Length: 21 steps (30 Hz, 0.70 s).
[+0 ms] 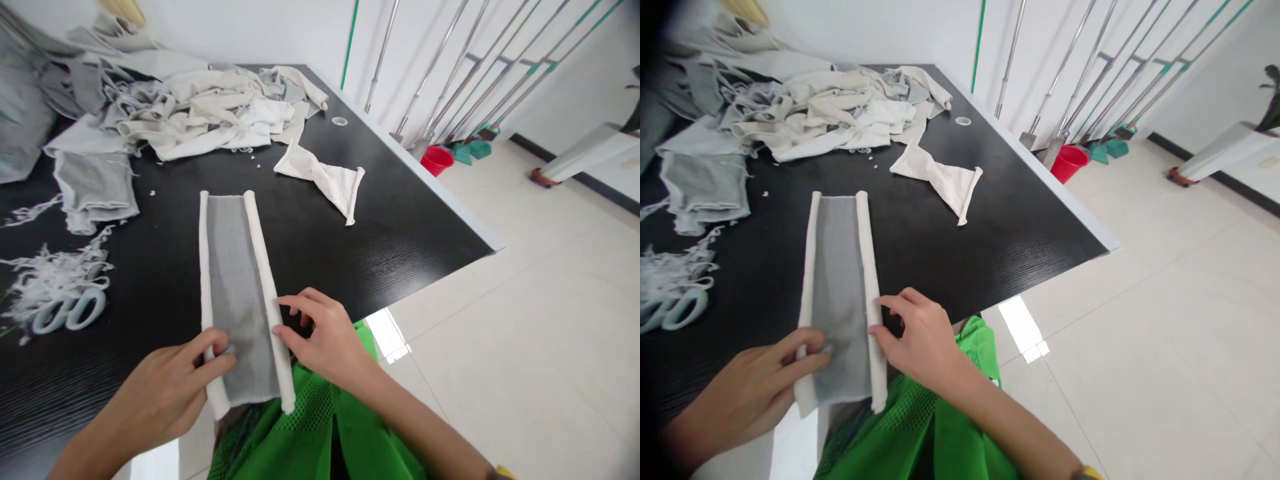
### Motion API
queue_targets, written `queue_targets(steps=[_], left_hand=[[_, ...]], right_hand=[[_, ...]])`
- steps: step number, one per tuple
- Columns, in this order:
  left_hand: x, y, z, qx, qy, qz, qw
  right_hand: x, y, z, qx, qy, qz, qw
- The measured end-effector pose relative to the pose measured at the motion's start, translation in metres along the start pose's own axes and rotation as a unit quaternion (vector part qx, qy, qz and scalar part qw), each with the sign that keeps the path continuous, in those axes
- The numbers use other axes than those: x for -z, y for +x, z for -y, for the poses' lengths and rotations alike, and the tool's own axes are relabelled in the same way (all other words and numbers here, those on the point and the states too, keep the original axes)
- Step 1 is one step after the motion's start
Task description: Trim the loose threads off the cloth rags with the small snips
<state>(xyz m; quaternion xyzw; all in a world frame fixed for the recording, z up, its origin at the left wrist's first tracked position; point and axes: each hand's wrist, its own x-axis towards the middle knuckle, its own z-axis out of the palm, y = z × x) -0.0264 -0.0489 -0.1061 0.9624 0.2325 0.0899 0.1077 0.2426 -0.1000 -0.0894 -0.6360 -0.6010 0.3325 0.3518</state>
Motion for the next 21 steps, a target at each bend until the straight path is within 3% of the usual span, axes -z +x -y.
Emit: queue_targets(steps=[4, 8, 12, 14, 18, 21], left_hand=[[-0.001, -0.007, -0.003, -0.008, 0.004, 0.005, 1.000], [-0.002, -0.008, -0.003, -0.002, 0.008, -0.008, 1.000], [0.004, -0.014, -0.008, -0.002, 0.014, -0.038, 0.999], [0.005, -0.022, -0.022, -0.010, 0.031, -0.101, 0.994], [-0.008, -0.043, -0.067, -0.057, 0.044, -0.288, 0.955], [-0.018, -0.053, -0.081, -0.051, 0.018, -0.205, 0.977]], right_hand=[[-0.006, 0.016, 0.004, 0.013, -0.016, -0.007, 1.000], [-0.014, 0.015, 0.006, 0.047, -0.072, 0.020, 0.996], [-0.023, 0.014, 0.005, 0.069, -0.132, -0.001, 0.989], [-0.027, 0.015, 0.004, 0.076, -0.151, -0.012, 0.985], [-0.031, 0.015, 0.003, 0.102, -0.166, -0.016, 0.981], [-0.031, 0.013, 0.002, 0.115, -0.157, -0.015, 0.981]])
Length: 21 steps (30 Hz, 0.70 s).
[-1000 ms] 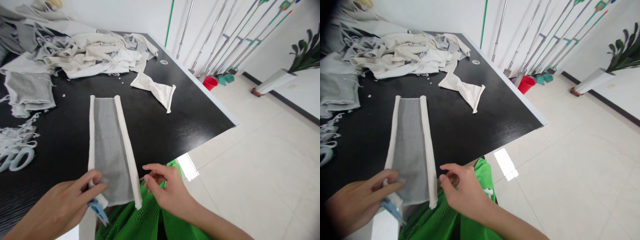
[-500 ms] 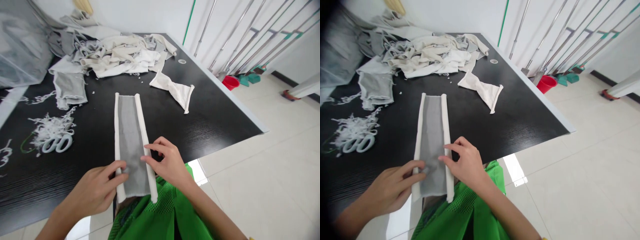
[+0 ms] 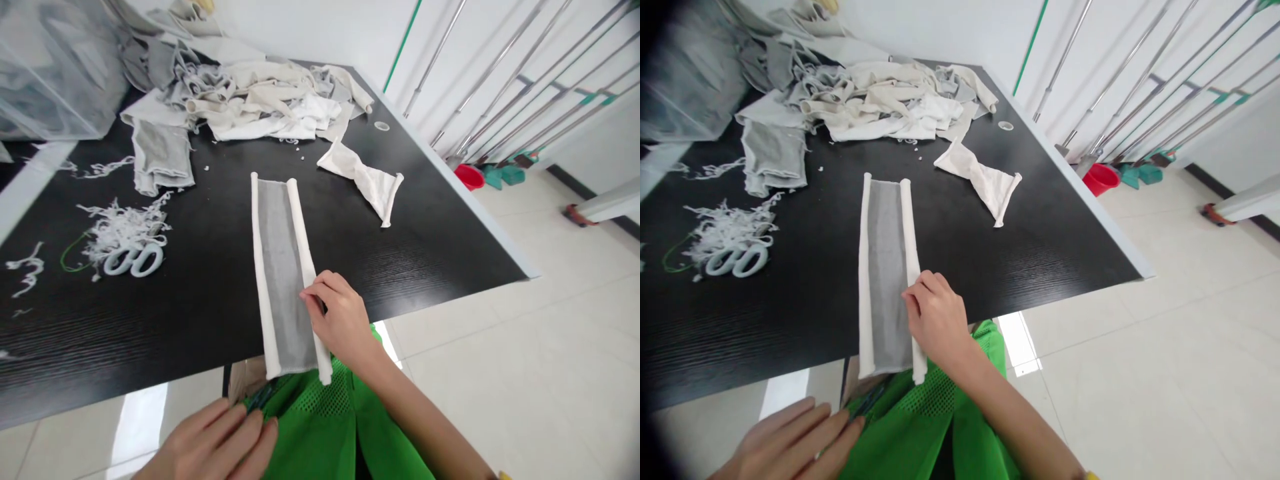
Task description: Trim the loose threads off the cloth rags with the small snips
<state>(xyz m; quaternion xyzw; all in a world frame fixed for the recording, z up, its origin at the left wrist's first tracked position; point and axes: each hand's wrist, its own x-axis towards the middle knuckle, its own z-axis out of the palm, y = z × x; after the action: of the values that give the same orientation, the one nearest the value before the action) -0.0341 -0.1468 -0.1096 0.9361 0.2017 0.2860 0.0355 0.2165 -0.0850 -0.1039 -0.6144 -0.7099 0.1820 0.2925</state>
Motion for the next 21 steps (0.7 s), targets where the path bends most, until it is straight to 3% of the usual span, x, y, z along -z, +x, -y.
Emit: queue_targets(steps=[4, 8, 17, 21], left_hand=[[0.008, -0.004, 0.022, 0.099, 0.013, -0.050, 0.994], [0.016, 0.006, 0.041, 0.098, 0.025, -0.064, 0.993], [0.008, 0.033, 0.039, 0.126, -0.016, -0.068, 0.990], [0.012, 0.018, 0.031, 0.132, -0.070, 0.007, 0.989]], right_hand=[[0.004, 0.000, -0.003, -0.020, 0.095, -0.010, 0.995], [0.010, 0.001, -0.004, -0.047, 0.175, -0.052, 0.982], [0.034, 0.004, -0.008, -0.059, 0.202, -0.097, 0.973], [0.034, 0.006, -0.017, -0.072, 0.199, -0.115, 0.971]])
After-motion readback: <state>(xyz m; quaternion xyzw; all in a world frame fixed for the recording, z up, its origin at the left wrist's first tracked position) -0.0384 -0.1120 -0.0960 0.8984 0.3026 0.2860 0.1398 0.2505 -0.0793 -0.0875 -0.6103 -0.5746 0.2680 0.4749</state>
